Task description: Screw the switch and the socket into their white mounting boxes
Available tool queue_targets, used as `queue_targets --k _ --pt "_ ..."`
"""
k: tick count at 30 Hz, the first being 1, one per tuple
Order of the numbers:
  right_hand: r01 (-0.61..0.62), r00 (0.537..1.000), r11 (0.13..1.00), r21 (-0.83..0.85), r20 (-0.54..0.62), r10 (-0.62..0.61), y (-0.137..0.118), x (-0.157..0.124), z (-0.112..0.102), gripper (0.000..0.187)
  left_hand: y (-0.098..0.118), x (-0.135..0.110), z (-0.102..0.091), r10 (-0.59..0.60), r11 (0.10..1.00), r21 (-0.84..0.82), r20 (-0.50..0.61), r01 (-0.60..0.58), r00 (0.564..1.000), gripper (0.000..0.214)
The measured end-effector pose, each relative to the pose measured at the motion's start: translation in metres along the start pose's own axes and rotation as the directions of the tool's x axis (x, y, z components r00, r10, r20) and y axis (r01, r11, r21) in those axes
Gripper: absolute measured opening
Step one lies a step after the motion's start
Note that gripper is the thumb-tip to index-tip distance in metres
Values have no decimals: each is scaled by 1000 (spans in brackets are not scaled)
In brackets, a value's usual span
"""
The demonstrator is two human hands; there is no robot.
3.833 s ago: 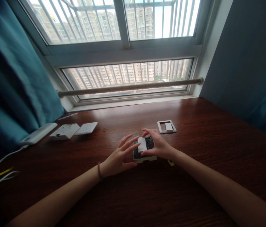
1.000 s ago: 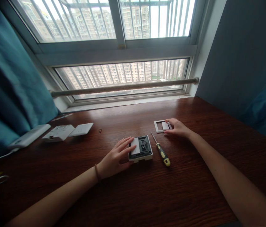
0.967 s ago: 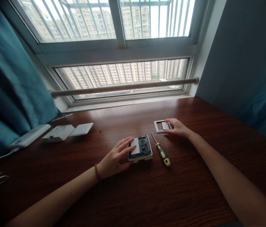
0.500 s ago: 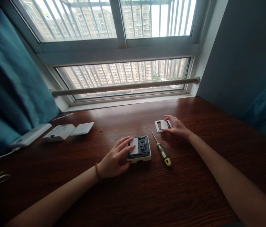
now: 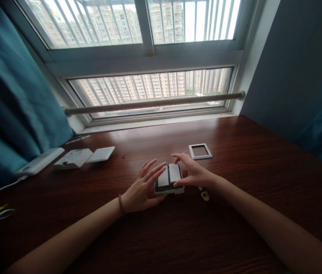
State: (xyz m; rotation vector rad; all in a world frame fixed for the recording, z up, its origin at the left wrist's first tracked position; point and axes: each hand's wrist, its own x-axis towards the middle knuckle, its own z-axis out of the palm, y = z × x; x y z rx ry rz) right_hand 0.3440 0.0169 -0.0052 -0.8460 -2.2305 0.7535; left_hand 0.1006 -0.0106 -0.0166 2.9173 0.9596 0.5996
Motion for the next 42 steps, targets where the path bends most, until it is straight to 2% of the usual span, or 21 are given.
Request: queue_targets --k 4,9,11,13,16,19,22,32,36,38,42 --pt "12 1000 1000 7 -2 -12 1 0 3 84 -5 8 0 55 998 6 3 -55 998 76" --pt "-11 1000 999 42 -3 11 -1 0 5 84 -5 11 -2 139 990 -4 59 -139 989 64" --pt "-55 998 995 88 24 53 -2 1 4 84 -4 10 -3 147 989 -15 62 -147 987 62" --pt "-115 993 978 175 34 110 -3 1 4 76 -4 10 -3 141 990 -27 58 -139 988 62" --pt "-238 970 909 343 36 241 0 1 6 62 -4 8 -3 125 992 -42 66 -123 990 64" --pt "-355 931 821 447 90 354 3 2 8 64 -3 8 -3 111 993 -46 78 -108 991 65" --pt "-406 909 778 479 129 395 3 3 9 63 -2 9 -2 101 994 -46 80 -98 992 63" --pt "-380 922 799 466 121 368 0 4 8 62 2 10 -5 62 997 -45 66 -59 996 58" --pt "-338 940 789 513 148 306 1 4 7 65 5 9 -6 26 997 -68 91 -20 995 56" --pt "-308 951 833 459 145 272 2 4 5 63 6 9 -7 6 997 -77 106 2 994 55" --pt "-226 972 943 245 122 201 4 3 1 59 6 8 -6 -18 995 -94 118 29 993 54"
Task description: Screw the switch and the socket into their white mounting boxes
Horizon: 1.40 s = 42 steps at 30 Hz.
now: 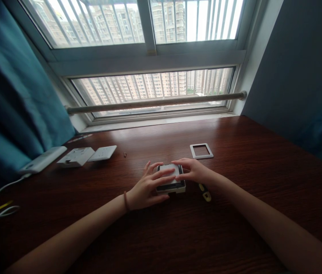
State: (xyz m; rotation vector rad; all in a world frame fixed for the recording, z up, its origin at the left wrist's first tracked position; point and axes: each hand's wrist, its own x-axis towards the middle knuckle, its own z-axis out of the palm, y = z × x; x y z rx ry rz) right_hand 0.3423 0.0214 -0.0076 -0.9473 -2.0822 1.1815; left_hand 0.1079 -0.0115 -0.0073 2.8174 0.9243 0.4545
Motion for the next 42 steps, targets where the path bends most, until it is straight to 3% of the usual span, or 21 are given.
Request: queue_targets --k 5,14,18,21,25,27,30,35,38,42 --pt "50 998 988 -145 42 -44 0 1 -3 57 1 0 0 -19 1000 -20 2 19 1000 51" --pt "100 994 978 -184 59 -91 4 1 -6 61 -4 -2 1 9 997 -76 22 -7 1000 57" --pt "46 980 986 -158 -186 -76 17 1 -27 52 -6 -4 2 25 984 -175 -44 -33 999 75" --pt "0 925 949 -315 -360 -119 36 -3 -58 50 -8 -6 4 -29 963 -270 -181 -22 983 82" --pt "-178 892 826 -534 -443 -94 71 -13 -92 75 -12 -7 5 -149 904 -426 -244 32 958 77" --pt "-211 909 798 -564 -413 -51 87 -17 -100 85 -14 -7 3 -209 869 -490 -226 75 951 71" --pt "-213 938 792 -572 -348 1 100 -19 -102 89 -13 -6 2 -263 835 -539 -216 110 940 64" --pt "-202 947 801 -564 -321 13 98 -17 -97 87 -12 -6 2 -275 828 -549 -225 111 935 60" --pt "-224 932 816 -533 -362 20 95 -18 -97 91 -11 -7 2 -277 831 -545 -231 112 933 61" --pt "-274 874 888 -369 -481 70 93 -16 -97 93 -11 -7 2 -291 832 -541 -238 122 927 62"
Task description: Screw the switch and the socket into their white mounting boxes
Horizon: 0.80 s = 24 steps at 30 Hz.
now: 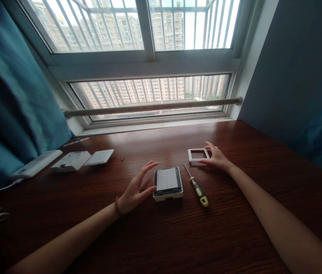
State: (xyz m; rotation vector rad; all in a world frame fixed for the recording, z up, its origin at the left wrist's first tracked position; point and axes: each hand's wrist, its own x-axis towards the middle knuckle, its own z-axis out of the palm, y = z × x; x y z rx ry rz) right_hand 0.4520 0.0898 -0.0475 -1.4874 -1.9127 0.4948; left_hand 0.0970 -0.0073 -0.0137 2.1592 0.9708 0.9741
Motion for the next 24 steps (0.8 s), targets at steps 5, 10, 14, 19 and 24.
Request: queue_targets --k 5,10,14,19,24 --pt "46 997 968 247 -79 -27 -42 -5 8 88 -3 -1 0 -33 999 -15 -38 32 999 68" --pt "201 978 924 326 -23 -205 -113 -34 27 94 -8 -1 1 -54 996 -68 -76 49 996 79" --pt "214 972 922 324 19 -232 -139 -54 41 97 -9 -1 1 -27 995 -98 -61 21 998 85" --pt "234 967 921 312 22 -253 -139 -62 50 94 -9 -3 1 -6 993 -118 -40 1 999 84" --pt "275 952 907 321 39 -302 -139 -60 45 89 -13 -5 2 -55 990 -133 -29 50 998 82"
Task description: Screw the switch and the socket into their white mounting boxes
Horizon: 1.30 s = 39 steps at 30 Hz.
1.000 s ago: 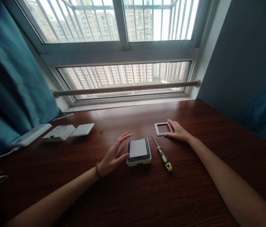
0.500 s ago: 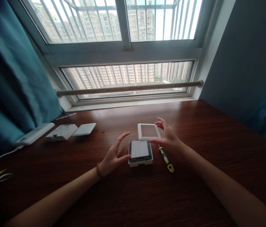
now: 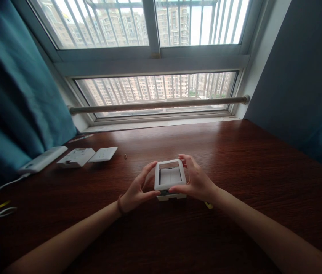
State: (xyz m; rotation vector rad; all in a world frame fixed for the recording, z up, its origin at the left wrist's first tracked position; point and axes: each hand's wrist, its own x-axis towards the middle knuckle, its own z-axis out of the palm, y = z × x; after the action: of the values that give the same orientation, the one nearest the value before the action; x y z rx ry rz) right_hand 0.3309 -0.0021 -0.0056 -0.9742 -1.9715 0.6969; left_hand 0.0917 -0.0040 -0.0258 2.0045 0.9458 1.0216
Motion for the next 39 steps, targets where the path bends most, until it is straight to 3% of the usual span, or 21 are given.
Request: queue_targets --k 3,8,12,19,39 --pt "25 995 999 45 97 -29 -1 4 -12 88 -4 1 -1 -32 995 -90 3 32 999 81" --pt "-70 966 975 213 258 14 4 11 -30 87 -9 5 -2 -68 963 -256 74 85 995 76" --pt "-94 958 962 257 288 17 8 12 -32 91 -10 6 -3 -58 947 -306 134 97 989 78" --pt "-67 939 985 157 343 10 16 11 -29 99 -9 6 -3 -80 942 -304 204 141 976 81" --pt "-112 906 985 129 420 48 17 11 -30 99 -7 5 1 -92 951 -269 232 155 968 84"
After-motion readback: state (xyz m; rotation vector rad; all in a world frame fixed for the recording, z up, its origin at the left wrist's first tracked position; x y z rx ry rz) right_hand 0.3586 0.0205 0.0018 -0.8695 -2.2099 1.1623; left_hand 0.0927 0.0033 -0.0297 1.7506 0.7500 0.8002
